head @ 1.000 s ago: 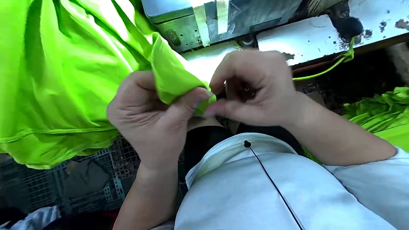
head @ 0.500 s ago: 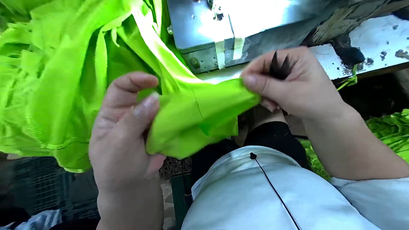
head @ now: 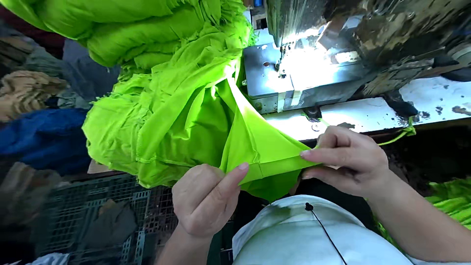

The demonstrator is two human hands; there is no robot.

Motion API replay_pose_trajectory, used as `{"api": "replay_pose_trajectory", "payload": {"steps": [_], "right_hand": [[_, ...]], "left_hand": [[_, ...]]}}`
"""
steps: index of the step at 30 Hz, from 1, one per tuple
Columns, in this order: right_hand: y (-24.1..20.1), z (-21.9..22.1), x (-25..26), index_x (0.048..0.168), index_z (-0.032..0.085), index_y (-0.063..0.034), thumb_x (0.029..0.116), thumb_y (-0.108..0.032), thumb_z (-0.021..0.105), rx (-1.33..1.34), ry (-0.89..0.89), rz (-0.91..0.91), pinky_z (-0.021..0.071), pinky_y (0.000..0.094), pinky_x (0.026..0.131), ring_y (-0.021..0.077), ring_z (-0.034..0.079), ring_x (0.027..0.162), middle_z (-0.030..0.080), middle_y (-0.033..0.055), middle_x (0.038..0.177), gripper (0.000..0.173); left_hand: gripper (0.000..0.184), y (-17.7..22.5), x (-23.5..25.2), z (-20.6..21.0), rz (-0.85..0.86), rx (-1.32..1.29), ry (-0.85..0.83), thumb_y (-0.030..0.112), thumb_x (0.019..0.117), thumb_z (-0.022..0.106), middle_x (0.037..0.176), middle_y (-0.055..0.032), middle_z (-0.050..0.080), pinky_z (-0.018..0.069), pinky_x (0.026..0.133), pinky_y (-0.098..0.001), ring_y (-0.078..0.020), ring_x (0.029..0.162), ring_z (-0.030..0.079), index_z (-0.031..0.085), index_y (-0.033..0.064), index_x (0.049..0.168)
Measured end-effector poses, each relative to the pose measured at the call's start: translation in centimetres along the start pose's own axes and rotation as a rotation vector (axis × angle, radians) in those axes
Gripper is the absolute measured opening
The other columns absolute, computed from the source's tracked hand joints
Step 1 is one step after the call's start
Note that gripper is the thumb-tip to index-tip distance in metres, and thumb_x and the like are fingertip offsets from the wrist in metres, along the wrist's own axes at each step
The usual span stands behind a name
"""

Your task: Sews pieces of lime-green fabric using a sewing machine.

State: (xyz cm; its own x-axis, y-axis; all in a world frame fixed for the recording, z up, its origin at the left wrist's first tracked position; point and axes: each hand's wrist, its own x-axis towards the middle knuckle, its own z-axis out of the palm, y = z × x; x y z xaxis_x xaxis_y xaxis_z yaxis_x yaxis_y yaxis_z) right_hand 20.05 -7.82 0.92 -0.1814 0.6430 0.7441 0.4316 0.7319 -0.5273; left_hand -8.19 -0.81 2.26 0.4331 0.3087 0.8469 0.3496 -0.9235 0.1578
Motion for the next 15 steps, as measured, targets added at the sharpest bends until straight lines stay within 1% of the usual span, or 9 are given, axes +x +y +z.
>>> {"api": "replay_pose_trajectory", "payload": {"steps": [3, 5, 7, 8, 9, 11, 12, 14, 15], "right_hand": [[-0.7, -0.1, -0.6, 0.123, 0.071, -0.0160, 0.1009, -0.015, 0.065, -0.302, 0.017, -0.068, 0.0407, 0.0146, 0.066, 0.0097, 0.049, 0.073, 0.050, 0.0069, 0.083, 0.023], [-0.4, -0.4, -0.8, 0.121, 0.071, -0.0135, 0.1020, -0.013, 0.062, -0.368, 0.035, -0.080, 0.0416, 0.0158, 0.065, 0.0112, 0.050, 0.073, 0.050, 0.0073, 0.082, 0.021], [-0.3, -0.8, -0.9, 0.118, 0.071, -0.0124, 0.1031, -0.014, 0.060, -0.372, 0.036, -0.065, 0.0420, 0.0160, 0.066, 0.0111, 0.051, 0.072, 0.051, 0.0071, 0.081, 0.019], [-0.3, -1.0, -0.9, 0.117, 0.070, -0.0120, 0.1036, -0.016, 0.058, -0.353, 0.030, -0.047, 0.0423, 0.0161, 0.066, 0.0108, 0.051, 0.072, 0.051, 0.0069, 0.080, 0.019], [-0.3, -1.0, -0.9, 0.116, 0.070, -0.0110, 0.1048, -0.019, 0.057, -0.314, 0.020, -0.023, 0.0433, 0.0160, 0.067, 0.0104, 0.052, 0.073, 0.052, 0.0068, 0.081, 0.019], [0.1, -0.5, -0.9, 0.111, 0.069, -0.0067, 0.1077, -0.024, 0.054, -0.165, -0.010, 0.050, 0.0456, 0.0143, 0.068, 0.0073, 0.054, 0.074, 0.054, 0.0063, 0.081, 0.023], [0.5, 0.0, -1.1, 0.105, 0.068, -0.0038, 0.1083, -0.024, 0.052, -0.067, -0.024, 0.110, 0.0472, 0.0138, 0.069, 0.0053, 0.056, 0.074, 0.057, 0.0060, 0.080, 0.026], [1.7, 1.6, -1.6, 0.094, 0.066, -0.0011, 0.1082, -0.022, 0.051, 0.133, -0.053, 0.320, 0.0474, 0.0123, 0.065, -0.0006, 0.056, 0.070, 0.060, 0.0027, 0.075, 0.029], [2.1, 2.4, -1.8, 0.093, 0.067, -0.0009, 0.1074, -0.021, 0.052, 0.238, -0.058, 0.487, 0.0467, 0.0119, 0.061, -0.0034, 0.055, 0.066, 0.061, -0.0001, 0.074, 0.029]], "left_hand": [[0.015, -0.2, -0.3, 0.2, 0.054, 0.029, 0.028, 0.016, 0.1012, 0.063, 0.077, -0.0043, 0.048, 0.0417, 0.065, -0.0231, -0.0137, 0.068, 0.048, 0.070, 0.0127, 0.114], [0.013, -0.7, -0.5, 0.5, 0.020, 0.001, 0.032, 0.020, 0.1025, 0.062, 0.082, -0.0031, 0.051, 0.0444, 0.070, -0.0233, -0.0125, 0.074, 0.052, 0.070, 0.0149, 0.112], [0.013, -1.3, -0.6, 1.3, -0.120, -0.155, 0.012, 0.029, 0.1050, 0.060, 0.100, 0.0045, 0.061, 0.0522, 0.092, -0.0269, -0.0084, 0.100, 0.062, 0.069, 0.0217, 0.110], [0.013, -1.4, -0.4, 1.9, -0.214, -0.329, -0.002, 0.031, 0.1057, 0.058, 0.110, 0.0087, 0.064, 0.0517, 0.106, -0.0340, -0.0092, 0.116, 0.063, 0.068, 0.0240, 0.109], [0.014, -1.5, 0.1, 2.7, -0.316, -0.568, 0.006, 0.031, 0.1053, 0.059, 0.116, 0.0097, 0.068, 0.0498, 0.112, -0.0380, -0.0111, 0.121, 0.063, 0.070, 0.0240, 0.110], [0.014, -1.4, 1.9, 4.3, -0.440, -0.877, 0.018, 0.030, 0.1035, 0.061, 0.106, 0.0099, 0.071, 0.0562, 0.093, -0.0248, -0.0039, 0.101, 0.067, 0.072, 0.0222, 0.108], [0.013, -1.9, 3.0, 5.1, -0.410, -0.862, -0.012, 0.027, 0.1041, 0.060, 0.102, 0.0103, 0.070, 0.0559, 0.085, -0.0190, 0.0001, 0.094, 0.066, 0.071, 0.0202, 0.108], [0.012, -4.0, 5.6, 6.5, -0.222, -0.531, -0.120, 0.020, 0.1039, 0.060, 0.099, 0.0050, 0.068, 0.0550, 0.083, -0.0167, 0.0001, 0.092, 0.064, 0.069, 0.0124, 0.105], [0.014, -5.2, 7.1, 7.4, -0.130, -0.335, -0.186, 0.016, 0.1009, 0.062, 0.098, -0.0028, 0.069, 0.0563, 0.082, -0.0222, -0.0072, 0.091, 0.066, 0.071, 0.0064, 0.101]]}}
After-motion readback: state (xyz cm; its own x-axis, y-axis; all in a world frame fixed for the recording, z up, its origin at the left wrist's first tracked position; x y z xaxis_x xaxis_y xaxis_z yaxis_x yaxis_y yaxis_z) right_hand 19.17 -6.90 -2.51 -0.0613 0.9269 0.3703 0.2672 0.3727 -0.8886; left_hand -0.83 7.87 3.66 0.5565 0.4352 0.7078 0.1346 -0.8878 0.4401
